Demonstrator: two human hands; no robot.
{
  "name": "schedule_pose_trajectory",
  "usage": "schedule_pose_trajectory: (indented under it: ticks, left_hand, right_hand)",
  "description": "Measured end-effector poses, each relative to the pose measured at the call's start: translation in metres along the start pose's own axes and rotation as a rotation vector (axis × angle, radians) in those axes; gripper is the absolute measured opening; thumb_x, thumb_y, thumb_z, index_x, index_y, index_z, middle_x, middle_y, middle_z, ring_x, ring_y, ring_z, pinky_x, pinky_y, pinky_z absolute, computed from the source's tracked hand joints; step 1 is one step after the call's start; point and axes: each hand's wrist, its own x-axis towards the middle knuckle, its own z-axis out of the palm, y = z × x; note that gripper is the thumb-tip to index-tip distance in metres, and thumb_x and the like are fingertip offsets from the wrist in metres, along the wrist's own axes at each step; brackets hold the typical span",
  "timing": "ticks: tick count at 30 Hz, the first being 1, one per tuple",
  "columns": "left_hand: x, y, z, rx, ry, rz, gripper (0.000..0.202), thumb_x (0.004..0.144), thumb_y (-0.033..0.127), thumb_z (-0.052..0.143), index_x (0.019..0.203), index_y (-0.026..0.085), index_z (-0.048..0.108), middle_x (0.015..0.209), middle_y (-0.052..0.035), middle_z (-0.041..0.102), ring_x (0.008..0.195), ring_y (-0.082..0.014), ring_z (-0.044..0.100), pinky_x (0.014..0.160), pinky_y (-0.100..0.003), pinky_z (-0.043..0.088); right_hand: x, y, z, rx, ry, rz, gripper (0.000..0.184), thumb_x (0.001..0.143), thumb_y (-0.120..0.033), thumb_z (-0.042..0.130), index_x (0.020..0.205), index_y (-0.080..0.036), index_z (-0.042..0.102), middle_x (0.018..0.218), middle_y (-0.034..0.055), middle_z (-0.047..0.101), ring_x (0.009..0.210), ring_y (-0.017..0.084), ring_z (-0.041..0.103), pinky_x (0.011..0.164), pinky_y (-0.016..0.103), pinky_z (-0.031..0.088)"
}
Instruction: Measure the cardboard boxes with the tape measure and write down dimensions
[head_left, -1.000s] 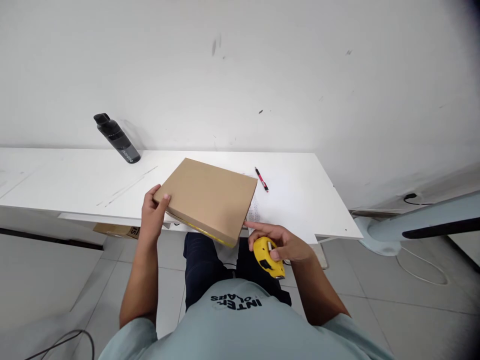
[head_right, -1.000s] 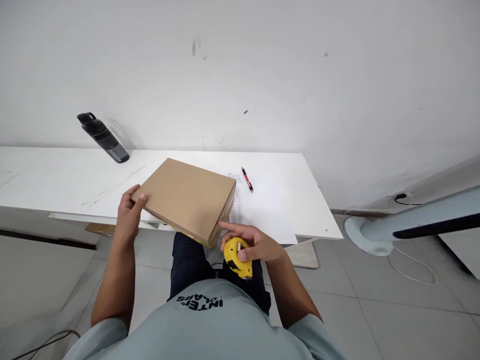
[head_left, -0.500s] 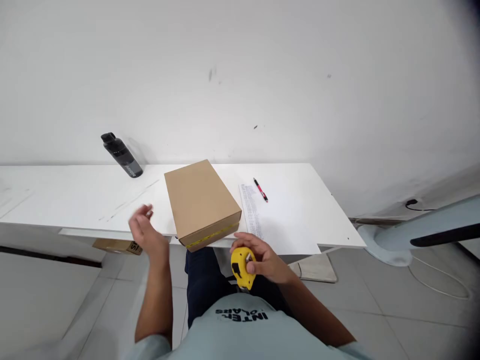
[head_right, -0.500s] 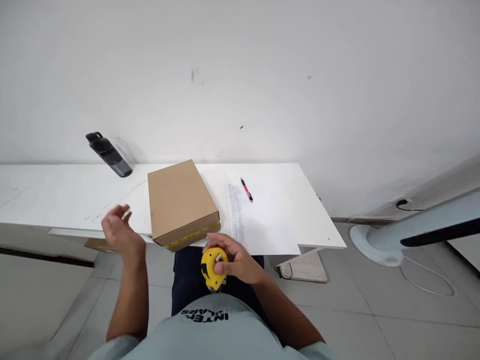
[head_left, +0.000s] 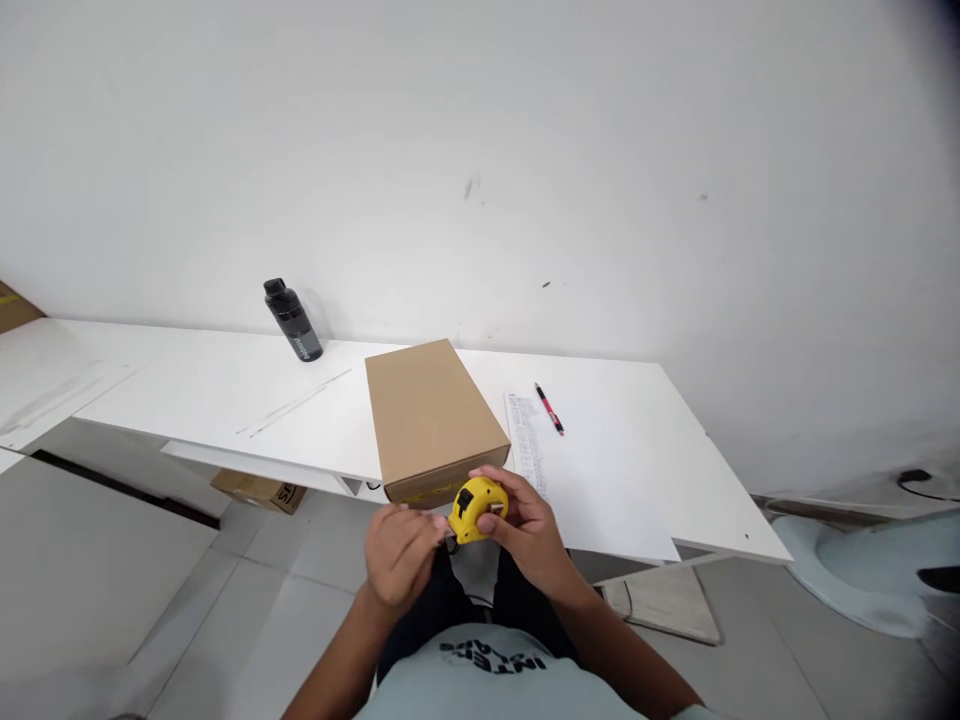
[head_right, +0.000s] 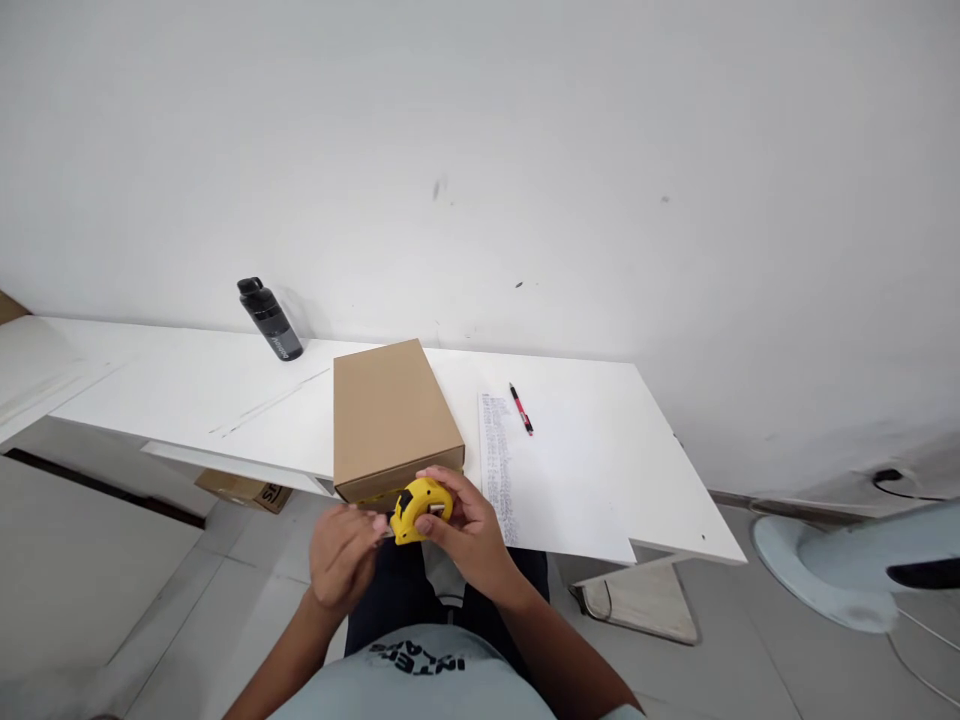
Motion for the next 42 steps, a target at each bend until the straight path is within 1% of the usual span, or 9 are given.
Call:
schedule_pose_trajectory:
  ticks: [6,9,11,14,17,21,25,36,42]
  left_hand:
    - [0.006,-0.081,-0.009,0.278,0.316,-0.189,0.010,0.099,0.025,0.063,0.108,0.021,0.065,0.092,-0.0069,0.062,0.090,-0.0204,0.065,0.084,-0.037,0.055]
    - [0.006,-0.116,-0.004,0.268,0.205,-0.401,0.023,0.103,0.038,0.058,0.105,0.018,0.067,0.093,-0.0096,0.062,0.093,-0.0223,0.063,0.087,-0.041,0.053]
    - [0.001,-0.128,0.001,0.278,0.099,-0.409,0.026,0.104,0.039,0.056,0.104,0.017,0.069,0.092,-0.0104,0.065,0.092,-0.0217,0.063,0.086,-0.039,0.053]
    - [-0.012,-0.128,0.006,0.299,0.029,-0.323,0.019,0.102,0.030,0.058,0.106,0.017,0.071,0.092,-0.0098,0.068,0.088,-0.0188,0.065,0.081,-0.034,0.055]
    - [-0.020,-0.117,0.007,0.293,0.009,-0.278,0.018,0.099,0.022,0.062,0.113,0.019,0.072,0.095,-0.0088,0.071,0.087,-0.0169,0.068,0.081,-0.030,0.056]
    - [-0.018,-0.105,0.005,0.238,-0.074,-0.233,0.031,0.097,0.013,0.060,0.125,0.020,0.069,0.109,-0.0104,0.073,0.101,-0.0186,0.072,0.090,-0.033,0.058]
    - [-0.018,-0.100,0.002,0.219,-0.116,-0.215,0.044,0.096,0.008,0.058,0.137,0.023,0.064,0.122,-0.0121,0.071,0.116,-0.0210,0.070,0.098,-0.036,0.057]
    - [-0.030,-0.092,0.015,0.253,-0.060,-0.292,0.046,0.098,0.012,0.056,0.142,0.022,0.060,0.121,-0.0128,0.071,0.112,-0.0216,0.069,0.096,-0.036,0.055]
    - [-0.018,-0.086,0.005,0.141,-0.085,-0.329,0.041,0.102,0.017,0.049,0.140,0.021,0.064,0.125,-0.0140,0.069,0.117,-0.0225,0.068,0.100,-0.038,0.055]
  right_hand:
    - [0.041,-0.038,-0.040,-0.122,0.314,-0.327,0.087,0.078,-0.034,0.090,0.152,-0.037,0.043,0.124,0.0064,0.074,0.106,0.020,0.073,0.085,0.034,0.064]
    - [0.070,-0.047,-0.071,-0.315,0.376,-0.496,0.088,0.083,-0.044,0.084,0.156,-0.039,0.036,0.128,0.0079,0.070,0.117,0.024,0.069,0.094,0.040,0.062]
    - [0.085,-0.042,-0.089,-0.443,0.368,-0.563,0.080,0.090,-0.049,0.075,0.158,-0.039,0.035,0.136,0.0098,0.065,0.120,0.024,0.066,0.101,0.044,0.060]
    - [0.097,-0.026,-0.099,-0.558,0.325,-0.590,0.070,0.098,-0.047,0.064,0.160,-0.039,0.031,0.144,0.0107,0.059,0.123,0.023,0.064,0.106,0.046,0.057]
    - [0.100,-0.012,-0.092,-0.612,0.245,-0.586,0.069,0.102,-0.045,0.057,0.163,-0.037,0.026,0.148,0.0114,0.057,0.131,0.025,0.060,0.110,0.048,0.055]
    - [0.102,-0.007,-0.075,-0.677,0.137,-0.643,0.059,0.105,-0.039,0.053,0.161,-0.038,0.032,0.151,0.0104,0.057,0.144,0.026,0.053,0.118,0.050,0.048]
    - [0.104,-0.007,-0.071,-0.698,0.143,-0.633,0.056,0.106,-0.038,0.052,0.160,-0.036,0.035,0.151,0.0115,0.058,0.146,0.027,0.052,0.120,0.053,0.046]
    - [0.100,0.001,-0.079,-0.694,0.195,-0.611,0.050,0.105,-0.040,0.054,0.154,-0.036,0.044,0.152,0.0109,0.058,0.146,0.028,0.054,0.121,0.053,0.047]
    - [0.104,-0.009,-0.079,-0.727,0.166,-0.673,0.053,0.105,-0.035,0.055,0.156,-0.039,0.041,0.149,0.0077,0.061,0.144,0.025,0.055,0.120,0.050,0.049]
